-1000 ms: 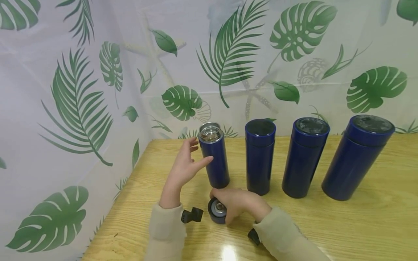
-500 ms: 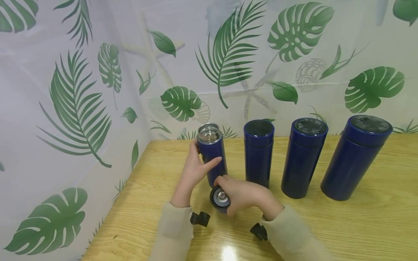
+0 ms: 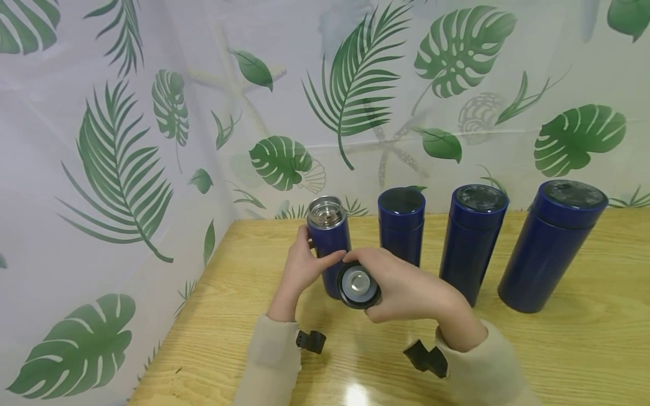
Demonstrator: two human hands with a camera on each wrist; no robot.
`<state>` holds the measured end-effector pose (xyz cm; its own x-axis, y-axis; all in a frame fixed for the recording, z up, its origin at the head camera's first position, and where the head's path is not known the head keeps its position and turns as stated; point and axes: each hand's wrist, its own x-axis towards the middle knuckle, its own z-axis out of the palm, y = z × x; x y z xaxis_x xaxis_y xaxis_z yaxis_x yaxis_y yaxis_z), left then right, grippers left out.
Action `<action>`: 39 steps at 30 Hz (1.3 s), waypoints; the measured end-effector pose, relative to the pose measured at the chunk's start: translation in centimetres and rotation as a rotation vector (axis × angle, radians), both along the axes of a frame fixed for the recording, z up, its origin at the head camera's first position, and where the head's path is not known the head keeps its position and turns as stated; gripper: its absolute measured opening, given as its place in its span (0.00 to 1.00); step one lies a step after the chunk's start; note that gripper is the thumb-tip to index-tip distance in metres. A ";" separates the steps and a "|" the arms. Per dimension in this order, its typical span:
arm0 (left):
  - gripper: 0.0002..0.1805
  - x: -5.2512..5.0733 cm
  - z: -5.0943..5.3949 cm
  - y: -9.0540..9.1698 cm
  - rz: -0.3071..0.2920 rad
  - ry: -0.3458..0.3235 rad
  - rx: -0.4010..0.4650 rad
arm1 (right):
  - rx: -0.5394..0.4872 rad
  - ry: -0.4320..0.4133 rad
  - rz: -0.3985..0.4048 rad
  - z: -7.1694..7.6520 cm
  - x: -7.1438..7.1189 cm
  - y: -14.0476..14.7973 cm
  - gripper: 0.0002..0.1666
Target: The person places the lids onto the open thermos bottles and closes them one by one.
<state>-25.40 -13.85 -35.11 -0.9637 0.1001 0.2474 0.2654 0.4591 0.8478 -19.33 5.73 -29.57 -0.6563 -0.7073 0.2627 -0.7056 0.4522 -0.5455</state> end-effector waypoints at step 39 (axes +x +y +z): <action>0.39 3.7 3.1 2.8 -0.527 0.003 -0.151 | -0.176 0.155 -0.345 3.3 2.0 5.9 0.42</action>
<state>-21.68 -11.03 -32.02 -0.7725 0.6042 0.1953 0.4946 0.3798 0.7818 -17.32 11.61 -26.26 -0.7903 -0.3885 0.4738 -0.6088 0.5858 -0.5350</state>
